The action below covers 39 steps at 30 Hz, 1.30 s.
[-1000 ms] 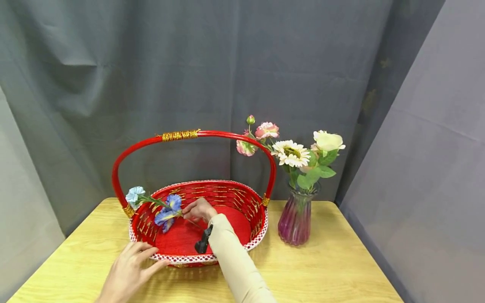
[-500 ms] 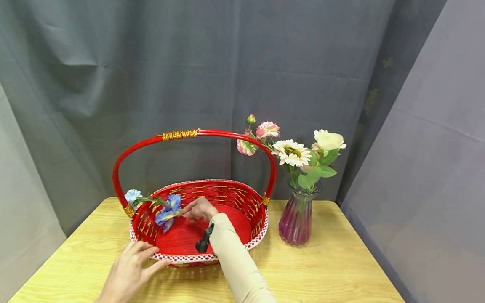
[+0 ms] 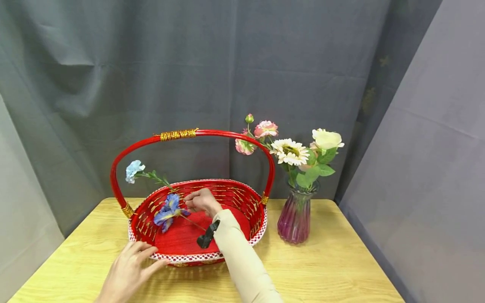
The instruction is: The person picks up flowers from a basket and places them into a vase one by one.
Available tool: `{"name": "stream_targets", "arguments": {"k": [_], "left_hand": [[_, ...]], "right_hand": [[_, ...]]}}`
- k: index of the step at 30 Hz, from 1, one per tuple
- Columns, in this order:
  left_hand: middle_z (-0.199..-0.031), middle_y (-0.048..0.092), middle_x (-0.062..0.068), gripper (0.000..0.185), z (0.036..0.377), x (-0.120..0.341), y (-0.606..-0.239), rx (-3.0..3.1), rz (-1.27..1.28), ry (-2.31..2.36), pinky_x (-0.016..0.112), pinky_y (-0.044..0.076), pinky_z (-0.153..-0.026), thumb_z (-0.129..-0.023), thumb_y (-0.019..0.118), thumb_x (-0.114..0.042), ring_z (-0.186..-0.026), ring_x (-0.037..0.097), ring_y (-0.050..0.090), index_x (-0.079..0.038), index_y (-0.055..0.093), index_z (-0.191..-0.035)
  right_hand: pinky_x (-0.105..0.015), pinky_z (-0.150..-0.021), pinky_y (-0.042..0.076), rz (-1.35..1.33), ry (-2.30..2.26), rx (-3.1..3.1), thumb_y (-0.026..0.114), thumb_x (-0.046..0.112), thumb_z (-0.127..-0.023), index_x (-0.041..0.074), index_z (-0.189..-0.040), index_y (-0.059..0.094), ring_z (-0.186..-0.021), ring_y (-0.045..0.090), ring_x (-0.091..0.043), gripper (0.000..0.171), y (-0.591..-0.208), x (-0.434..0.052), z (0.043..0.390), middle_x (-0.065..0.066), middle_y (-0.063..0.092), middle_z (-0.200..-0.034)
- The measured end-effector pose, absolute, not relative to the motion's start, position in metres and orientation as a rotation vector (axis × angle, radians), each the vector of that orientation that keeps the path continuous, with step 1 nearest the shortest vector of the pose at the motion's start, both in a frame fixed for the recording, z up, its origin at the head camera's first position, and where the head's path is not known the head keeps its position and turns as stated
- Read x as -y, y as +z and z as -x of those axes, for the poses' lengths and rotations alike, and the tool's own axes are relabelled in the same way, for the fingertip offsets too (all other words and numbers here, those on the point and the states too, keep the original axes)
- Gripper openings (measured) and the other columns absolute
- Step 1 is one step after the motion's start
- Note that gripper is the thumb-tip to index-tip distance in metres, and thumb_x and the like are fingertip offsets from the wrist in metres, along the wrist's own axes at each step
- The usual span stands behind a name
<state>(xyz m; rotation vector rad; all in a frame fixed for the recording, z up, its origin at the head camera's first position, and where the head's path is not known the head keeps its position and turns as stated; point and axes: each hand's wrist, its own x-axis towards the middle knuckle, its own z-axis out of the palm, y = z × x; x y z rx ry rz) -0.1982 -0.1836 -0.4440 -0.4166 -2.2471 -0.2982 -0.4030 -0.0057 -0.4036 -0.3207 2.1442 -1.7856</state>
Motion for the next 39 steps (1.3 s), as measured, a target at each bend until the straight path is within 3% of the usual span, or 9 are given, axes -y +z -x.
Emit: {"name": "stream_targets", "arguments": {"k": [3,6,9,13,22,31,39], "left_hand": [[-0.086,0.063,-0.001,0.04,0.199,0.183,-0.443,2.254,0.41,-0.296,0.033,0.053,-0.063,-0.063,0.087,-0.043,-0.083,0.015,0.056,-0.012,0.077,-0.086],[-0.087,0.063,-0.001,0.04,0.2,0.183,-0.442,2.25,0.417,-0.291,0.033,0.053,-0.063,-0.064,0.087,-0.044,-0.083,0.015,0.056,-0.012,0.077,-0.086],[-0.086,0.063,-0.001,0.041,0.2,0.183,-0.443,2.241,0.427,-0.29,0.033,0.053,-0.063,-0.063,0.087,-0.045,-0.083,0.015,0.056,-0.013,0.077,-0.086],[-0.086,0.063,-0.002,0.041,0.2,0.183,-0.442,2.244,0.424,-0.3,0.034,0.054,-0.064,-0.063,0.087,-0.045,-0.083,0.014,0.057,-0.013,0.077,-0.085],[-0.085,0.063,-0.001,0.04,0.198,0.183,-0.439,2.267,0.421,-0.282,0.034,0.054,-0.064,-0.064,0.087,-0.046,-0.082,0.015,0.057,-0.013,0.076,-0.083],[-0.086,0.063,0.0,0.042,0.199,0.183,-0.441,2.278,0.389,-0.297,0.036,0.054,-0.064,-0.064,0.087,-0.048,-0.084,0.016,0.057,-0.013,0.076,-0.084],[-0.084,0.062,-0.002,0.043,0.196,0.183,-0.446,2.231,0.403,-0.281,0.033,0.053,-0.063,-0.058,0.089,-0.046,-0.083,0.014,0.055,-0.013,0.076,-0.083]], "right_hand": [[-0.035,-0.075,0.06,0.324,-1.85,-2.11,0.064,-0.002,-0.09,-0.009,-0.113,0.067,-0.085,0.073,-0.03,0.025,-0.393,0.0,0.402,-0.013,0.07,-0.098],[-0.033,-0.075,0.06,0.333,-1.843,-2.157,0.065,0.0,-0.09,-0.007,-0.112,0.069,-0.081,0.072,-0.024,0.024,-0.382,-0.005,0.4,-0.012,0.07,-0.099],[-0.028,-0.071,0.056,0.344,-1.782,-2.249,0.067,0.004,-0.09,-0.002,-0.109,0.072,-0.076,0.064,-0.018,0.021,-0.37,-0.009,0.396,-0.008,0.07,-0.099],[-0.027,-0.064,0.046,0.4,-1.693,-2.34,0.068,0.008,-0.09,0.004,-0.106,0.075,-0.075,0.054,-0.023,0.017,-0.356,-0.016,0.391,-0.005,0.068,-0.094],[-0.025,-0.062,0.049,0.586,-1.597,-2.373,0.066,0.005,-0.09,0.001,-0.107,0.073,-0.069,0.054,-0.017,0.018,-0.341,-0.04,0.384,-0.004,0.065,-0.088],[-0.026,-0.061,0.045,0.784,-1.476,-2.438,0.061,-0.002,-0.091,-0.001,-0.103,0.069,-0.065,0.05,-0.014,0.014,-0.337,-0.069,0.378,-0.007,0.061,-0.083],[-0.025,-0.057,0.04,0.861,-1.441,-2.423,0.054,-0.008,-0.088,-0.001,-0.111,0.065,-0.062,0.047,-0.014,0.027,-0.346,-0.088,0.373,-0.005,0.056,-0.08]]}}
